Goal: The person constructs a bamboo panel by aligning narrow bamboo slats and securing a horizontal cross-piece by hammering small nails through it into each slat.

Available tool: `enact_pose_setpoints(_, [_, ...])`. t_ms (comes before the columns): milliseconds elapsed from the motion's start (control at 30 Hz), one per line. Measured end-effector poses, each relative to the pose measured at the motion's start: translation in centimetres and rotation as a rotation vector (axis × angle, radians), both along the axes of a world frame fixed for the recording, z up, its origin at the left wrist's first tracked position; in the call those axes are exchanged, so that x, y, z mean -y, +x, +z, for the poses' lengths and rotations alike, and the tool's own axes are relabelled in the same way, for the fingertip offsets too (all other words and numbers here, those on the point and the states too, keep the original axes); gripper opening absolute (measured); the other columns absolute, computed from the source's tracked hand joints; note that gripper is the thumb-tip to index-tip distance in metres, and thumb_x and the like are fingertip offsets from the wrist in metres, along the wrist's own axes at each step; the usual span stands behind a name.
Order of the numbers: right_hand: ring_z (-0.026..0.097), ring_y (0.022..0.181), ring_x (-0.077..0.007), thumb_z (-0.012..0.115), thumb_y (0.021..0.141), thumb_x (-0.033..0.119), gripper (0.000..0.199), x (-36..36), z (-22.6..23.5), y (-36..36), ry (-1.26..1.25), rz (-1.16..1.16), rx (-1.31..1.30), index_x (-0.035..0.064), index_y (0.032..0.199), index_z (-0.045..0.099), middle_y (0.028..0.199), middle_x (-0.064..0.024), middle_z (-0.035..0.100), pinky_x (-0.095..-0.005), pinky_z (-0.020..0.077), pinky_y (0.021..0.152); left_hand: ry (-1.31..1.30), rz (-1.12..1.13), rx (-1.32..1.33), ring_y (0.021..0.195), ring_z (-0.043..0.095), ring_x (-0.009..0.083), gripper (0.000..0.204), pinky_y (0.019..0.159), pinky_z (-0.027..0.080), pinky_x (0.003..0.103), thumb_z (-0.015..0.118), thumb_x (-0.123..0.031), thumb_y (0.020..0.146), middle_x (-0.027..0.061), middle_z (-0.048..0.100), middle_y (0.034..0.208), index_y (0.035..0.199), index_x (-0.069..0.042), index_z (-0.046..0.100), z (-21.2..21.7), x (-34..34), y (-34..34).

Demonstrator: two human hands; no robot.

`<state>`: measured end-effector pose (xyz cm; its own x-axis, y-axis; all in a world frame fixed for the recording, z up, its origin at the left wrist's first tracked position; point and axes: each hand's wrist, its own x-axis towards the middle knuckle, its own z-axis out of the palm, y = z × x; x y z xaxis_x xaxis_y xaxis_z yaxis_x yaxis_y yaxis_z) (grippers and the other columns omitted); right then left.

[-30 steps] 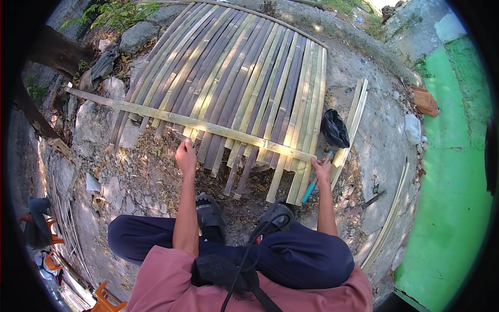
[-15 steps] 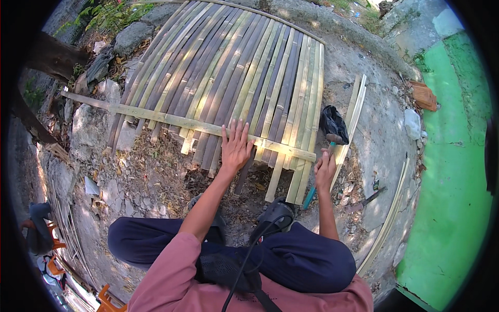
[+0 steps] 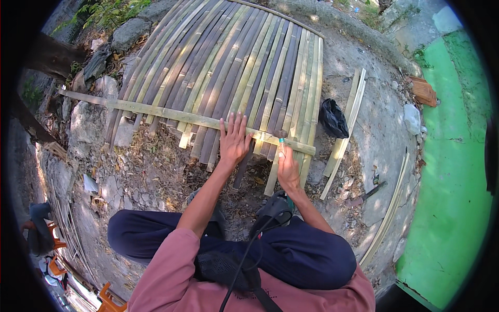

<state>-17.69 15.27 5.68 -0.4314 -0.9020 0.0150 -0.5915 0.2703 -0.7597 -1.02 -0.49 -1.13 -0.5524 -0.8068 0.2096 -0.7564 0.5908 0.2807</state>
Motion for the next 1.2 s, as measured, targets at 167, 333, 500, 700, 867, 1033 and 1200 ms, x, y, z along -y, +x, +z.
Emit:
enact_pose_setpoints(167, [0.068, 0.087, -0.0576, 0.049, 0.113, 0.015, 0.035, 0.2, 2.0, -0.4, -0.027, -0.083, 0.040, -0.0012, 0.144, 0.048, 0.092, -0.0353, 0.068, -0.0617, 0.0479, 0.067, 0.001, 0.001, -0.014, 0.165, 0.028, 0.0373, 0.066, 0.134, 0.012, 0.065, 0.051, -0.044, 0.112, 0.0157, 0.039, 0.174, 0.165, -0.005, 0.044, -0.3, 0.2, 0.0])
enact_pose_setpoints(333, [0.068, 0.084, -0.0583, 0.050, 0.112, 0.014, 0.033, -0.6, 0.0, -0.5, 0.081, -0.021, -0.074, -0.0013, 0.141, 0.051, 0.086, -0.0350, 0.068, -0.0634, 0.0465, 0.064, 0.001, 0.001, -0.007, 0.164, 0.028, 0.0376, 0.066, 0.134, 0.012, 0.065, 0.051, -0.044, 0.112, 0.0158, 0.039, 0.174, 0.165, -0.005, 0.043, -0.2, -0.1, -0.4])
enact_pose_setpoints(500, [0.068, 0.085, -0.0584, 0.048, 0.114, 0.017, 0.028, -0.1, 1.0, -1.0, -0.065, -0.097, 0.069, -0.0016, 0.133, 0.053, 0.086, -0.0345, 0.069, -0.0625, 0.0478, 0.067, -0.004, 0.005, 0.012, 0.164, 0.028, 0.0376, 0.066, 0.134, 0.012, 0.065, 0.051, -0.044, 0.112, 0.0158, 0.039, 0.174, 0.165, -0.004, 0.044, -0.1, -0.1, -0.2])
enact_pose_setpoints(700, [0.069, 0.081, -0.0569, 0.046, 0.116, 0.021, 0.028, 0.3, 0.5, -0.3, -0.125, -0.134, -0.104, -0.0025, 0.131, 0.052, 0.083, -0.0319, 0.070, -0.0634, 0.0467, 0.065, 0.007, 0.007, 0.016, 0.165, 0.027, 0.0371, 0.066, 0.134, 0.011, 0.065, 0.051, -0.043, 0.112, 0.0154, 0.038, 0.175, 0.165, -0.004, 0.043, -0.1, -0.1, -0.5])
enact_pose_setpoints(867, [0.066, 0.074, -0.0579, 0.049, 0.116, 0.020, 0.023, 0.6, 0.2, -1.3, -0.015, -0.042, -0.006, -0.0013, 0.123, 0.053, 0.082, -0.0323, 0.069, -0.0632, 0.0457, 0.061, 0.004, 0.014, 0.011, 0.165, 0.027, 0.0368, 0.066, 0.134, 0.010, 0.065, 0.051, -0.043, 0.112, 0.0155, 0.038, 0.175, 0.165, -0.004, 0.043, -0.2, 0.1, -0.2])
enact_pose_setpoints(1033, [0.066, 0.076, -0.0580, 0.049, 0.116, 0.020, 0.021, 0.6, 3.0, -0.9, -0.094, -0.151, 0.032, -0.0003, 0.118, 0.053, 0.082, -0.0332, 0.068, -0.0606, 0.0471, 0.061, 0.014, 0.019, 0.008, 0.166, 0.026, 0.0368, 0.066, 0.134, 0.009, 0.065, 0.049, -0.043, 0.113, 0.0156, 0.038, 0.175, 0.166, -0.004, 0.042, -0.1, -0.2, -0.2])
enact_pose_setpoints(1200, [0.065, 0.072, -0.0548, 0.049, 0.116, 0.021, 0.023, 0.4, -0.2, -1.5, 0.000, -0.006, 0.012, -0.0008, 0.117, 0.054, 0.075, -0.0293, 0.064, -0.0559, 0.0461, 0.059, 0.015, 0.007, -0.003, 0.166, 0.024, 0.0369, 0.066, 0.134, 0.008, 0.065, 0.047, -0.043, 0.113, 0.0158, 0.037, 0.175, 0.166, -0.004, 0.042, -0.1, -0.2, -0.5])
